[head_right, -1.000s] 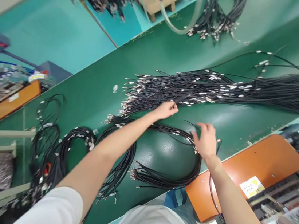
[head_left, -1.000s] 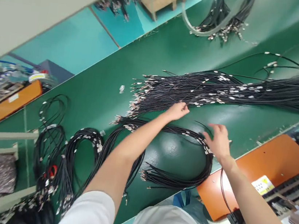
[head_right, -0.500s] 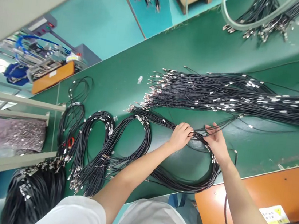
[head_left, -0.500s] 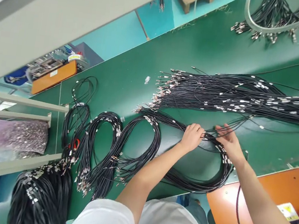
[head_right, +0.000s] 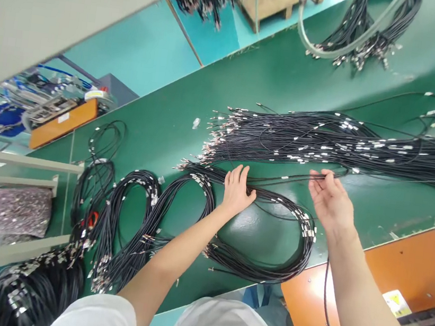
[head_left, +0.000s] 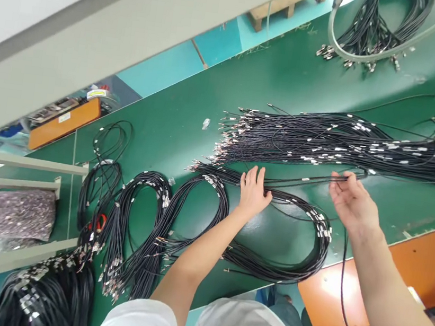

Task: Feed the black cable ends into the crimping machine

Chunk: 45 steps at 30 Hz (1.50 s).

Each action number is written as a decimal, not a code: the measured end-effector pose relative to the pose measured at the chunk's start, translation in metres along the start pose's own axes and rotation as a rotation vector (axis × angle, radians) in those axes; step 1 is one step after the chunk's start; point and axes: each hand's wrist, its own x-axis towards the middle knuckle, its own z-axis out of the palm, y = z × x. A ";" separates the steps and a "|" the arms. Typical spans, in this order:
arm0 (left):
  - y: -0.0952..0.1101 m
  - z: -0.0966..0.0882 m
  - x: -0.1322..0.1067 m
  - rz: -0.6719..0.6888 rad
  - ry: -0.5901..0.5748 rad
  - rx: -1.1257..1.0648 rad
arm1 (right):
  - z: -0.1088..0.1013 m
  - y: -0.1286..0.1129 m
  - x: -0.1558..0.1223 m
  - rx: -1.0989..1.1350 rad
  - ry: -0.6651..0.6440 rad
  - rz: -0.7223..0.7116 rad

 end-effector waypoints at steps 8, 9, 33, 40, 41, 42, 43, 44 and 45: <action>-0.033 -0.016 -0.044 -0.314 0.077 0.041 | 0.021 -0.032 0.003 1.414 -0.083 0.288; -0.037 -0.018 -0.050 -0.321 0.084 0.017 | 0.023 -0.033 0.004 1.432 -0.131 0.321; 0.029 -0.045 0.168 -0.312 -0.173 -1.363 | 0.016 -0.002 0.041 0.058 0.070 0.330; 0.055 -0.010 0.128 -0.090 -0.230 -0.794 | -0.107 -0.031 0.041 0.062 0.497 0.109; 0.067 -0.003 0.126 -0.011 -0.242 -0.742 | -0.119 -0.034 0.045 0.081 0.525 0.088; 0.079 0.005 0.127 0.061 -0.253 -0.711 | -0.128 -0.038 0.050 0.103 0.538 0.071; 0.092 0.012 0.132 0.141 -0.265 -0.671 | -0.134 -0.042 0.057 0.125 0.539 0.057; 0.103 0.019 0.142 0.231 -0.272 -0.602 | -0.137 -0.046 0.067 0.147 0.533 0.044; 0.113 0.025 0.155 0.326 -0.271 -0.494 | -0.137 -0.050 0.077 0.166 0.523 0.029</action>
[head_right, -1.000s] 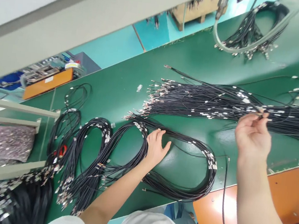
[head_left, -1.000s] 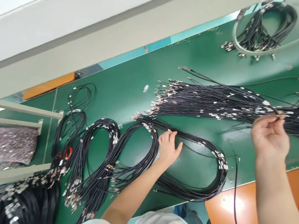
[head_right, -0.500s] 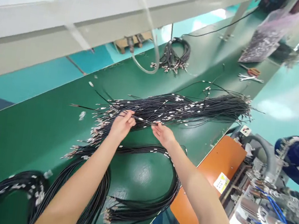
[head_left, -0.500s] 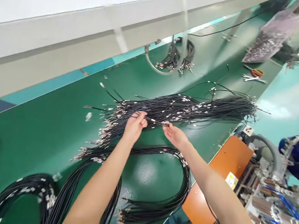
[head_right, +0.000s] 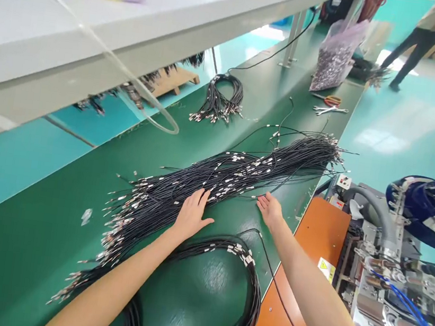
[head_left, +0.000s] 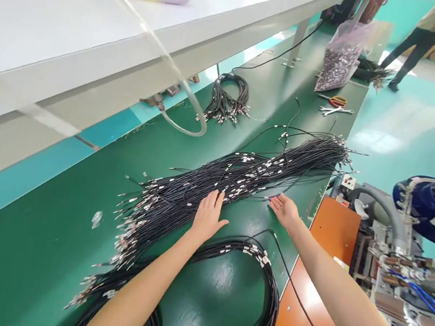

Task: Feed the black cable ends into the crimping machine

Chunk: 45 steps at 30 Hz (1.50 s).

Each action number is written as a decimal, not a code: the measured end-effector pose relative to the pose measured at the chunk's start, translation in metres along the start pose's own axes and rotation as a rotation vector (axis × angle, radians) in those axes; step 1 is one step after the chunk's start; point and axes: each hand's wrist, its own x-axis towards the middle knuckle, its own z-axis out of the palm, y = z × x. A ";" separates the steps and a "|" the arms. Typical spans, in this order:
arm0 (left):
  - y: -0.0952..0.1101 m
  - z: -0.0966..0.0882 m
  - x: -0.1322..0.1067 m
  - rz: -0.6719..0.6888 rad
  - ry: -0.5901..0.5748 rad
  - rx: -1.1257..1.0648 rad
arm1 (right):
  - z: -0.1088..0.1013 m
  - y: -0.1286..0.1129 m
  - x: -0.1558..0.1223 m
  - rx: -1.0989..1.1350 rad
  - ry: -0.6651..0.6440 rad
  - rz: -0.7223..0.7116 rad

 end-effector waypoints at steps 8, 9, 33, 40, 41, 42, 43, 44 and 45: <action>-0.051 -0.016 0.151 -0.036 -0.257 0.779 | 0.048 -0.025 0.070 0.024 -0.101 -0.039; -0.059 -0.018 0.163 -0.056 -0.279 0.776 | 0.047 -0.024 0.075 0.021 -0.106 -0.042; -0.050 -0.039 0.179 -0.094 -0.249 0.656 | 0.040 0.001 0.066 0.064 -0.093 -0.281; -0.088 -0.053 0.240 -0.186 -0.067 0.597 | 0.041 0.009 0.079 0.022 -0.108 -0.317; -0.095 -0.051 0.243 -0.202 -0.057 0.593 | 0.040 0.010 0.082 0.018 -0.109 -0.320; -0.102 -0.050 0.244 -0.215 -0.057 0.587 | 0.039 0.012 0.085 0.014 -0.110 -0.320; -0.108 -0.050 0.245 -0.228 -0.066 0.581 | 0.039 0.013 0.087 0.011 -0.110 -0.319; -0.114 -0.051 0.244 -0.240 -0.082 0.573 | 0.039 0.014 0.090 0.007 -0.109 -0.316; -0.119 -0.055 0.242 -0.252 -0.104 0.565 | 0.039 0.015 0.091 0.004 -0.107 -0.311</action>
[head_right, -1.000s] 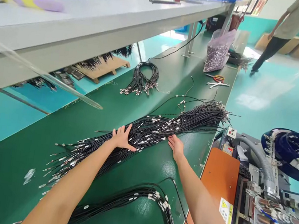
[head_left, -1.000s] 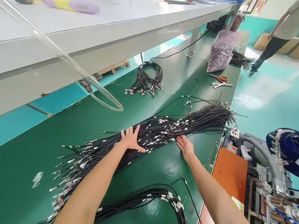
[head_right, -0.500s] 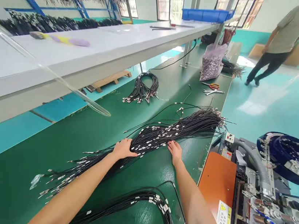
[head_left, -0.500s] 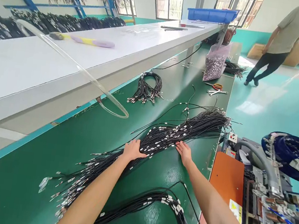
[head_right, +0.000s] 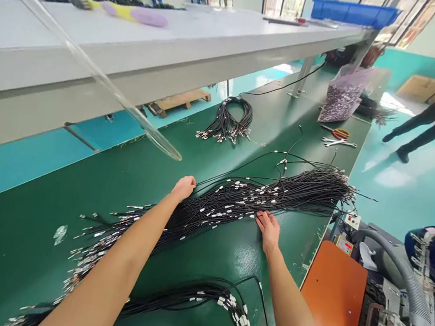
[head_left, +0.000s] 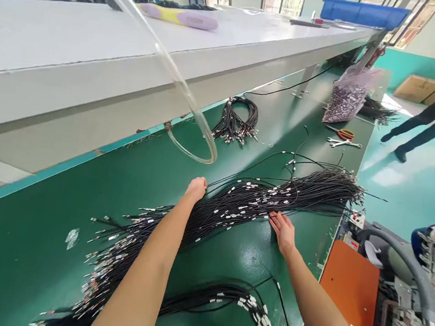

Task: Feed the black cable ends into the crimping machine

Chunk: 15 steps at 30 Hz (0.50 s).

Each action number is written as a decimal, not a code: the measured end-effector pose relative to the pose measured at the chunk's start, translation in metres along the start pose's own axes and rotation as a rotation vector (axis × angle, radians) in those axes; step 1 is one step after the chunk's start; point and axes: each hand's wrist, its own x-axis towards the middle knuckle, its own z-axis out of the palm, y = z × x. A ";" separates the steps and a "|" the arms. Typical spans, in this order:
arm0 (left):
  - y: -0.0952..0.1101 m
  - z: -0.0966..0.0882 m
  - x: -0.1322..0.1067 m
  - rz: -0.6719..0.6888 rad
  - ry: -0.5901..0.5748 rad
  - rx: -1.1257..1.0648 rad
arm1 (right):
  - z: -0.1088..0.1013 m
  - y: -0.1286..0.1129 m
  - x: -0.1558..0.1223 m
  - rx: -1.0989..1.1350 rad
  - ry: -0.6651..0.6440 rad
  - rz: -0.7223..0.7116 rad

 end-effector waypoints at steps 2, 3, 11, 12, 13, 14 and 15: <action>-0.017 -0.006 -0.008 -0.015 -0.050 -0.006 | 0.000 0.001 0.001 -0.005 0.005 0.007; -0.027 -0.013 -0.016 -0.028 -0.071 -0.006 | 0.001 0.001 0.000 -0.006 0.008 0.008; -0.082 -0.064 -0.085 -0.097 -0.143 0.053 | 0.001 -0.003 -0.006 0.014 0.012 0.015; -0.076 -0.061 -0.084 -0.080 -0.146 0.056 | 0.001 -0.003 -0.007 0.013 0.014 0.014; -0.067 -0.056 -0.083 -0.056 -0.149 0.055 | 0.001 -0.003 -0.007 0.010 0.017 0.014; -0.057 -0.047 -0.081 -0.027 -0.154 0.052 | 0.001 -0.003 -0.007 0.005 0.021 0.012; -0.045 -0.037 -0.082 0.006 -0.160 0.047 | 0.001 -0.003 -0.008 -0.003 0.023 0.010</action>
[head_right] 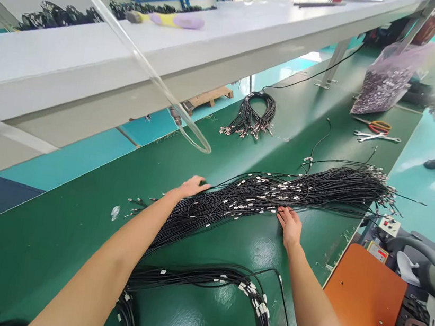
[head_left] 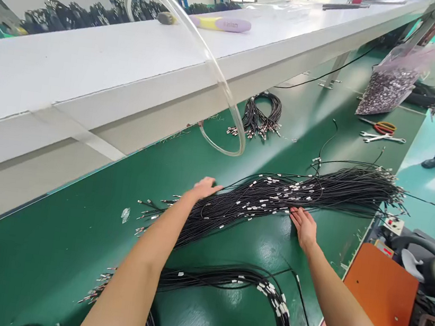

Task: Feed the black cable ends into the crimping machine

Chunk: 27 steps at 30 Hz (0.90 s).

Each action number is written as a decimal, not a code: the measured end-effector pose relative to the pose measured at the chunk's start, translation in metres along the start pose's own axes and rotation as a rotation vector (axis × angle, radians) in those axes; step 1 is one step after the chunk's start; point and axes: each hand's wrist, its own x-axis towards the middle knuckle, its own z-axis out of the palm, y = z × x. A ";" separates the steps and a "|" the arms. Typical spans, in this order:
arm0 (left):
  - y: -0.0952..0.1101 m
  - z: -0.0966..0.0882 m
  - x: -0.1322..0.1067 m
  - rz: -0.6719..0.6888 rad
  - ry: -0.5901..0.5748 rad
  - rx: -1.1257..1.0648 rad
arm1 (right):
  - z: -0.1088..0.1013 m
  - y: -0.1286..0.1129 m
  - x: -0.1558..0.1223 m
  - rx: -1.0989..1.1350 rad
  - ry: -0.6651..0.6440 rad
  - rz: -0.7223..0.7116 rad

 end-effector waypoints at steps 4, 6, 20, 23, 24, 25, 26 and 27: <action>0.038 0.048 -0.020 0.136 0.003 0.022 | 0.002 -0.002 -0.004 -0.051 0.002 -0.007; 0.043 0.066 -0.041 0.191 0.043 0.045 | 0.007 -0.004 -0.005 -0.089 -0.001 -0.002; 0.025 0.036 -0.054 0.184 0.273 0.156 | 0.103 -0.025 -0.035 -0.232 -0.020 0.005; 0.054 0.047 -0.118 0.143 0.526 0.091 | 0.082 -0.056 -0.115 -0.221 0.015 -0.044; 0.064 0.058 -0.146 0.190 0.591 0.028 | 0.069 -0.066 -0.147 -0.215 0.023 -0.072; 0.075 0.074 -0.175 0.252 0.627 -0.057 | 0.055 -0.076 -0.179 -0.208 0.031 -0.104; 0.086 0.092 -0.206 0.319 0.643 -0.159 | 0.040 -0.083 -0.213 -0.199 0.031 -0.140; 0.097 0.110 -0.239 0.389 0.641 -0.268 | 0.023 -0.088 -0.248 -0.191 0.028 -0.175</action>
